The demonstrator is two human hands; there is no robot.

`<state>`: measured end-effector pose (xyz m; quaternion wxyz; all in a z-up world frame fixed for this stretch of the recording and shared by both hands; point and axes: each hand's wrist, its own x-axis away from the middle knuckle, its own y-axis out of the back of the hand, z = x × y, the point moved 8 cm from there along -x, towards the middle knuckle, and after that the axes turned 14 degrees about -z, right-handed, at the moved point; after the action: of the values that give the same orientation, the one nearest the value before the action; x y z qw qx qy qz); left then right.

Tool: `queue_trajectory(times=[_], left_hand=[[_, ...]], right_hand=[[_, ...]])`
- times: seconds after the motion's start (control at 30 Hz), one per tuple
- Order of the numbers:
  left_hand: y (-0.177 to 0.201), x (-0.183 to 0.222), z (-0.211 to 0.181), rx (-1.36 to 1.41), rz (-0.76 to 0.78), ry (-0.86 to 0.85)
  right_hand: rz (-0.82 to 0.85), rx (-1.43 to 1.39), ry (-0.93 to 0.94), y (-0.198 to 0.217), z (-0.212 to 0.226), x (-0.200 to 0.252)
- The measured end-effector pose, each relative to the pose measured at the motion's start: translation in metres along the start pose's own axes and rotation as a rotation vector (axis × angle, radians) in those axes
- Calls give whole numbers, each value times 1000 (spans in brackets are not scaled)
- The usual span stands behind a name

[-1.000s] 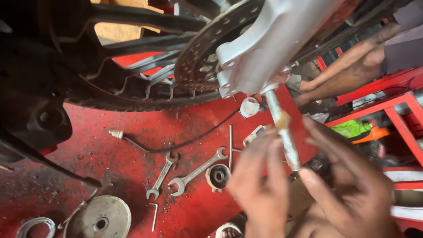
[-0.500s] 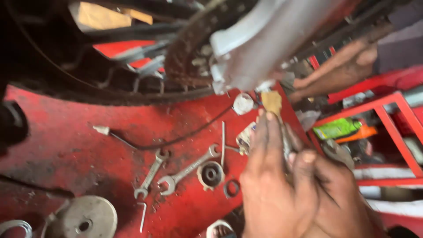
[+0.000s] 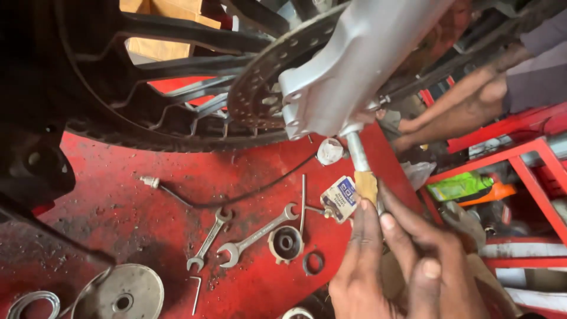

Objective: Remove the motorcycle front wheel axle, clean it with abrasive paper, and re-insert it.

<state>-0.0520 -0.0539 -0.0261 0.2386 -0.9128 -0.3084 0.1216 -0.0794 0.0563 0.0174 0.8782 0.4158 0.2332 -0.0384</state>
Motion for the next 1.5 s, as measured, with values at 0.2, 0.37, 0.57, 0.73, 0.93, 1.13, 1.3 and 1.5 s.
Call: queue_trajectory(times=[0.2, 0.37, 0.57, 0.73, 0.93, 1.13, 1.3, 1.5], left_hand=[[-1, -8, -6, -16, -8, 19], [-5, 9, 2, -117, -70, -69], [3, -16, -12, -82, -35, -29], [8, -4, -18, 26, -59, -95], [6, -19, 5, 75, 6, 194], [13, -7, 4, 243, -36, 52], [-11, 0, 54, 645, 57, 485], [-4, 11, 45, 693, -30, 421]], right_hand=[[73, 173, 71, 17, -49, 29], [129, 73, 165, 6, -20, 6], [52, 34, -164, -3, -11, 2], [64, 74, -146, 3, -21, -1], [24, -11, -196, -6, -11, 2], [51, 113, 210, -10, 18, -9], [27, 163, 218, -7, 12, -6], [70, 117, 309, -17, 22, -18]])
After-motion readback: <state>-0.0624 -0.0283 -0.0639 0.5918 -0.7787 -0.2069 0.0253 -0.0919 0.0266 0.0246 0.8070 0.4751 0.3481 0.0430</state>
